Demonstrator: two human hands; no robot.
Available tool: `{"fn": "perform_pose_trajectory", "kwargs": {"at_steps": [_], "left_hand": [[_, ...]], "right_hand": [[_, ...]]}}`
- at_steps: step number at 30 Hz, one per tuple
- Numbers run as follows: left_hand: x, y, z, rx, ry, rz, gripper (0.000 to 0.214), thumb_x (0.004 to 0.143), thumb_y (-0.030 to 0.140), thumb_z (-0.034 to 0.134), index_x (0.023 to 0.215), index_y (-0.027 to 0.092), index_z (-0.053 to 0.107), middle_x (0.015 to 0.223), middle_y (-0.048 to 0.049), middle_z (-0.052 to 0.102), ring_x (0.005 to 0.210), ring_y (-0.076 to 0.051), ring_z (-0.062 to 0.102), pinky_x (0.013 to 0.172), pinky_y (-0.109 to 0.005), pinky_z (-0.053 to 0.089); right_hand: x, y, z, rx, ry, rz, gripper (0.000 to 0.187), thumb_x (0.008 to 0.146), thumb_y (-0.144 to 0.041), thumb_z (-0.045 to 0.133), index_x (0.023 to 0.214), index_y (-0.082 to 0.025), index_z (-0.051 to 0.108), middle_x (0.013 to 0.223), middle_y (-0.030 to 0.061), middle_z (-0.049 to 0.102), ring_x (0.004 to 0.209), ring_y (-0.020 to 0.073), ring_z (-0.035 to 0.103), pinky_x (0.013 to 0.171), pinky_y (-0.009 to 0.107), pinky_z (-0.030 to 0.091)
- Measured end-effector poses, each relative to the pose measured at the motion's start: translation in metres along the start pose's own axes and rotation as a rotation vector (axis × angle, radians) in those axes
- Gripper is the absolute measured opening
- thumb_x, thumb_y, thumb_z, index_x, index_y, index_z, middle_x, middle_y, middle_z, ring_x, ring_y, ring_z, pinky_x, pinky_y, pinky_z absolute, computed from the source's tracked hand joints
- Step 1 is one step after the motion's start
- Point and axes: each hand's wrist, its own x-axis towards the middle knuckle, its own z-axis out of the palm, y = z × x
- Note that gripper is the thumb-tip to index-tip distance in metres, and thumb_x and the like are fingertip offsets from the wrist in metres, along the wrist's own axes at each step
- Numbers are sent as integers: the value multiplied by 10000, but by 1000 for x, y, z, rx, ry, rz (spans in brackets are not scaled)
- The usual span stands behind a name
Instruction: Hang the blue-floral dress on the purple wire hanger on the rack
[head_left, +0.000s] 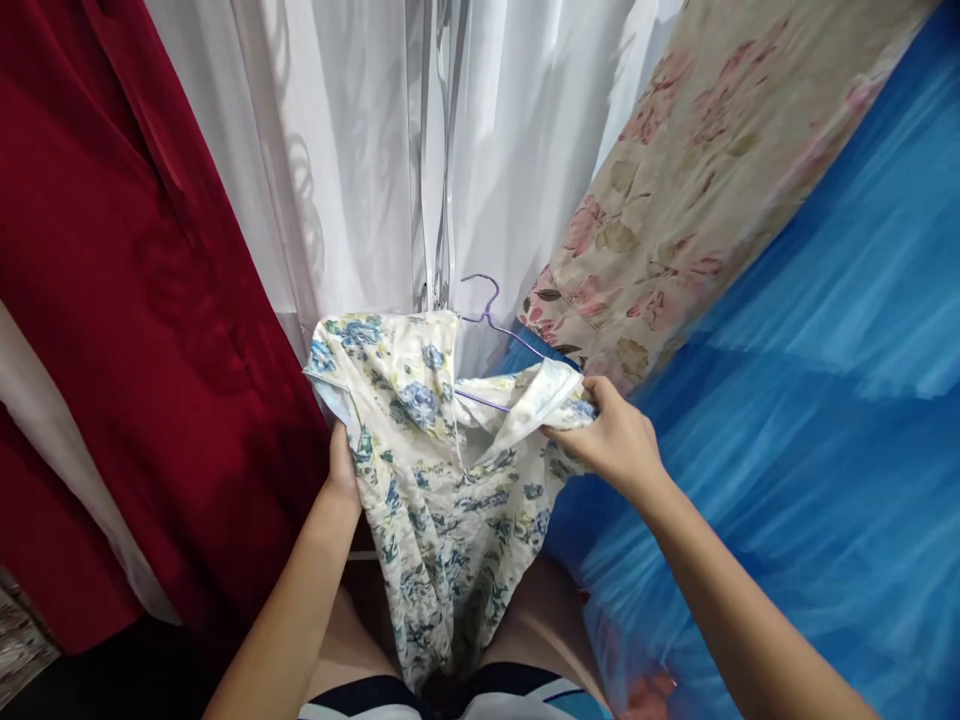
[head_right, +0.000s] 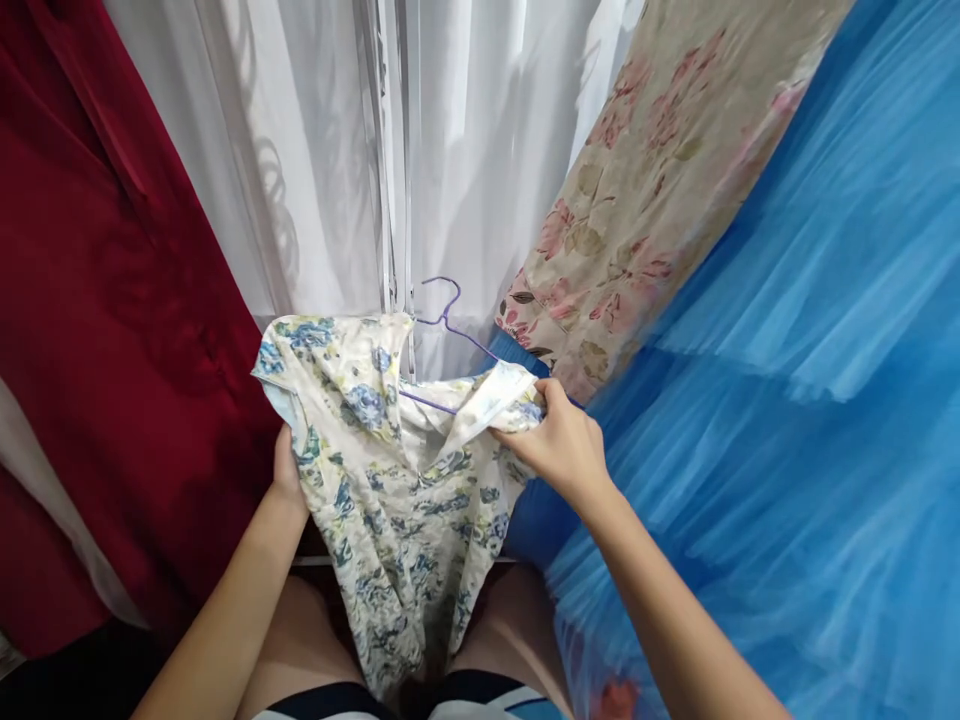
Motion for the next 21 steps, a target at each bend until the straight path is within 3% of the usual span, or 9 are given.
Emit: {"fn": "perform_pose_trajectory", "kwargs": {"at_steps": [4,8,10,13,16,18,19,21], "left_hand": [[-10,9,-17,-41,119,137,675,899,725,315,1178,219,664,1121,-69,701,1214,-323,565,952,-444,512],[-29,0,-31,6,241,184,709,899,750,241,1255,264,615,1218,-57,671,1268,-290,546,993,-405,499],[-43,-15,-38,34,282,170,585,886,672,421,1293,282,578,1251,-47,657,1280,-281,540,1025,-390,482],[-66,-44,-46,105,340,14,558,756,381,683,1291,286,556,1217,-38,672,1224,-283,581,1034,-394,473],[-89,-72,-54,147,420,-190,536,696,279,660,1226,267,581,1114,-54,706,1142,-300,627,969,-427,505],[-101,-85,-57,146,431,-278,520,669,277,645,1187,254,597,1071,-64,716,1124,-312,635,939,-431,516],[-106,-90,-58,154,416,-295,520,656,277,647,1173,252,603,1060,-63,718,1123,-312,636,939,-425,516],[-112,-94,-58,218,355,-283,495,663,292,641,1157,261,613,1043,-55,721,1118,-303,640,947,-411,514]], "right_hand": [[19,-22,-5,-9,6,-109,605,667,-605,703,1114,-244,515,899,69,742,790,352,708,557,299,387],[12,-22,-6,74,-36,-250,659,683,-535,730,1218,-240,485,905,60,732,729,307,699,579,301,420],[7,-13,-5,124,-93,-287,696,691,-511,741,1271,-242,466,996,70,721,798,303,699,631,322,464],[-4,0,3,177,-121,-320,745,756,-485,711,1394,-246,411,1255,120,629,1074,337,639,830,411,509],[-32,0,19,216,12,-303,769,823,-469,658,1491,-256,340,1501,155,401,1384,393,373,1092,562,345],[-67,-11,37,292,52,-236,739,863,-451,617,1512,-279,309,1567,131,304,1468,399,205,1153,625,214],[-87,-19,48,378,5,-198,694,892,-434,585,1511,-298,303,1558,119,325,1466,379,222,1158,621,217],[-127,-35,72,596,-174,-95,575,931,-417,536,1462,-291,355,1477,124,429,1376,334,396,1119,557,337]]}}
